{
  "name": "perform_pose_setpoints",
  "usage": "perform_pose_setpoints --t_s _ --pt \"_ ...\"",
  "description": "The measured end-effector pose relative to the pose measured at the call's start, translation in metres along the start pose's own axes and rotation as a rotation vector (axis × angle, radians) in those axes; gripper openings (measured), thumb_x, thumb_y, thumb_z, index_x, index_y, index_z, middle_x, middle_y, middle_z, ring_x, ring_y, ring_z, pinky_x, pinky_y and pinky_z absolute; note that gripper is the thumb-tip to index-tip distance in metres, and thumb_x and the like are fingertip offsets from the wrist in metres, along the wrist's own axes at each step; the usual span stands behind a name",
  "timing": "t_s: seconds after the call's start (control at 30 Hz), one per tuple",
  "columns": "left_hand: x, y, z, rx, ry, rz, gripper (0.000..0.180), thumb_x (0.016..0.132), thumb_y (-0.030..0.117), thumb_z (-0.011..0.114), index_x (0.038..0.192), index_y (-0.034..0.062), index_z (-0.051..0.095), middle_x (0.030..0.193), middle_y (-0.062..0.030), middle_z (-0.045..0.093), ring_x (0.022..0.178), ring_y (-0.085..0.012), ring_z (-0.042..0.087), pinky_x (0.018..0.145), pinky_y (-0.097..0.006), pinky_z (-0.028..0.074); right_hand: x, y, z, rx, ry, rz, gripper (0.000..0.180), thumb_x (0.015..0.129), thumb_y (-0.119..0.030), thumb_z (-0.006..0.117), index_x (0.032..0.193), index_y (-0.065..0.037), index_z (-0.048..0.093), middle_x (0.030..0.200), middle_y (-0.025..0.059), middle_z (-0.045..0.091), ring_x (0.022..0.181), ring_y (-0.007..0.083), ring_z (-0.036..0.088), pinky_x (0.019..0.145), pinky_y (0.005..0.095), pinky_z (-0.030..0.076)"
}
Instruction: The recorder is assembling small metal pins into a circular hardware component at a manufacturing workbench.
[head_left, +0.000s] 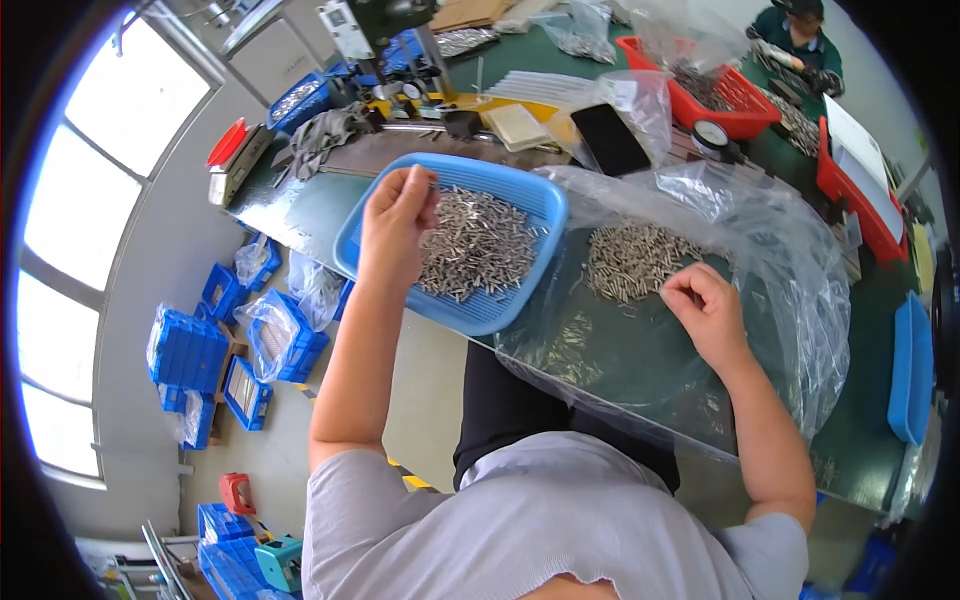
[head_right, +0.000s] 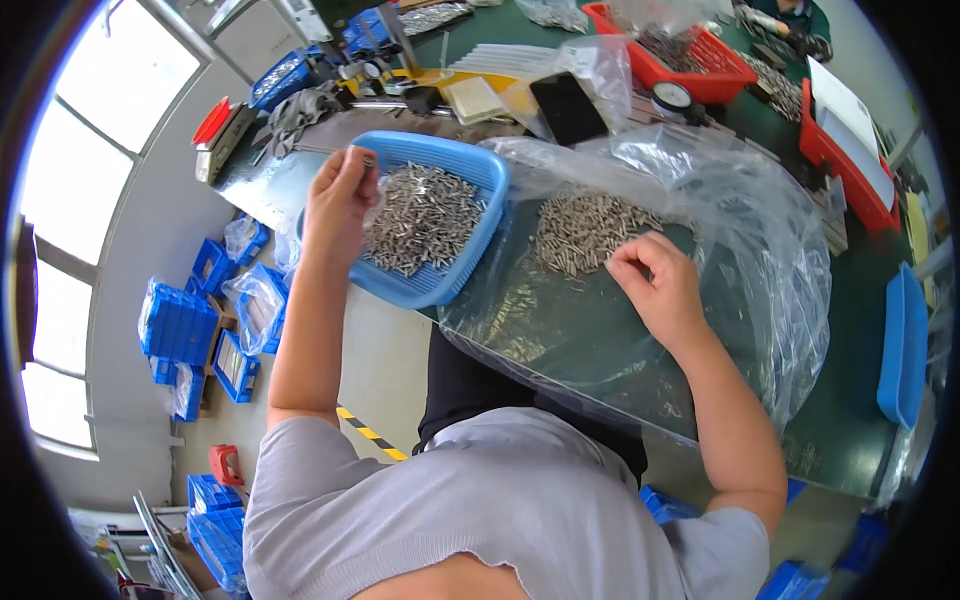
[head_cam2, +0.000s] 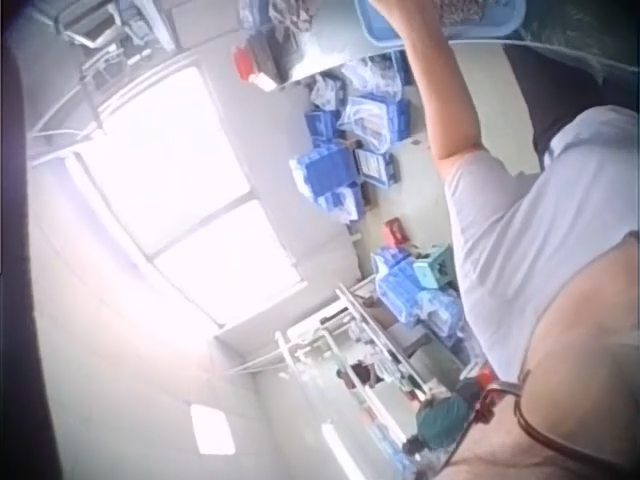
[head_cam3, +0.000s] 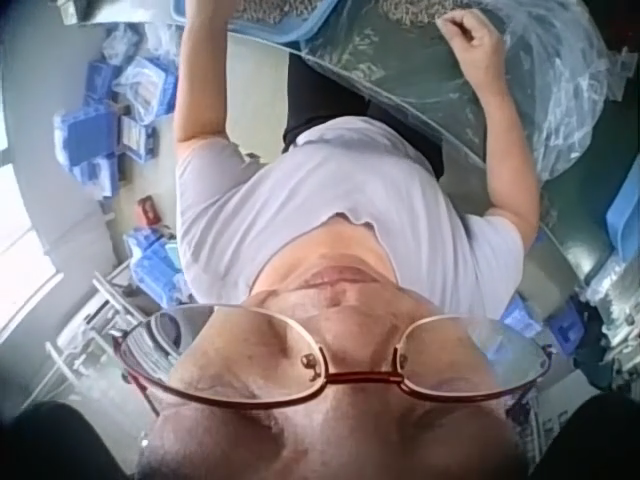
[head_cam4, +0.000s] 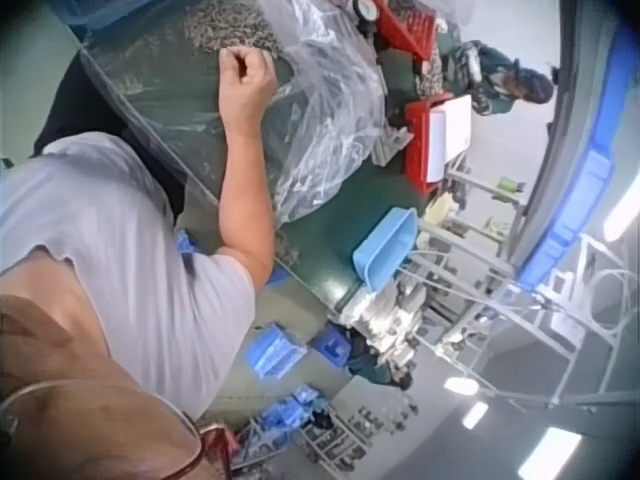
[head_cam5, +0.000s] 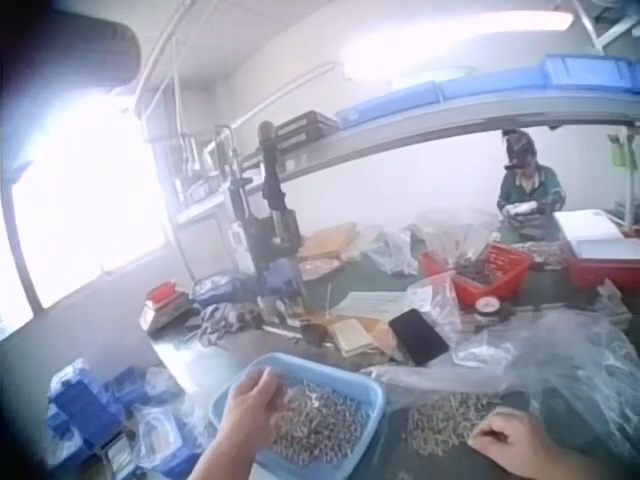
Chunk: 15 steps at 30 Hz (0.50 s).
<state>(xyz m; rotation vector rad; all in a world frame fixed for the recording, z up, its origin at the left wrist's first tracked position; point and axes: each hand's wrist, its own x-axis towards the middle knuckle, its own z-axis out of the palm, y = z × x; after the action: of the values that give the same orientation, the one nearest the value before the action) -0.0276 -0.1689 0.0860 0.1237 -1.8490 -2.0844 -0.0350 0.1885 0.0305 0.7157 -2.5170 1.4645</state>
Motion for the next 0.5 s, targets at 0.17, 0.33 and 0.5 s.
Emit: perform_pose_setpoints --t_s 0.17,0.33,0.5 --pt "-0.042 0.015 0.046 -0.214 -0.064 0.020 0.021 0.098 0.022 0.049 0.097 0.0027 0.057 0.072 -0.0008 0.049 0.058 -0.0064 0.038 0.052 -0.021 0.033 0.010 0.014 -0.003 -0.026 0.080 0.056 0.006 0.080 -0.006 0.066 0.085 -0.003 0.062 0.078 0.0043 0.058 0.067 0.0141 0.056 0.061 0.0258 0.044" --pt "-0.090 -0.012 0.108 -0.509 -0.310 -0.145 0.020 0.099 0.022 0.046 0.100 0.0046 0.055 0.072 -0.0023 0.048 0.057 -0.0075 0.035 0.050 -0.022 0.030 0.012 0.014 -0.010 -0.059 0.099 0.029 0.008 0.081 -0.005 0.065 0.088 -0.004 0.062 0.080 0.0058 0.058 0.071 0.0187 0.058 0.063 0.0286 0.046" --pt "-0.099 -0.055 0.139 -0.691 -0.332 -0.515 0.024 0.098 0.028 0.046 0.099 0.0060 0.056 0.072 -0.0036 0.047 0.057 -0.0086 0.035 0.049 -0.021 0.029 0.015 0.030 -0.015 -0.195 0.149 0.068 0.010 0.080 -0.005 0.063 0.090 -0.005 0.062 0.085 0.0076 0.060 0.080 0.0242 0.059 0.069 0.0335 0.047"
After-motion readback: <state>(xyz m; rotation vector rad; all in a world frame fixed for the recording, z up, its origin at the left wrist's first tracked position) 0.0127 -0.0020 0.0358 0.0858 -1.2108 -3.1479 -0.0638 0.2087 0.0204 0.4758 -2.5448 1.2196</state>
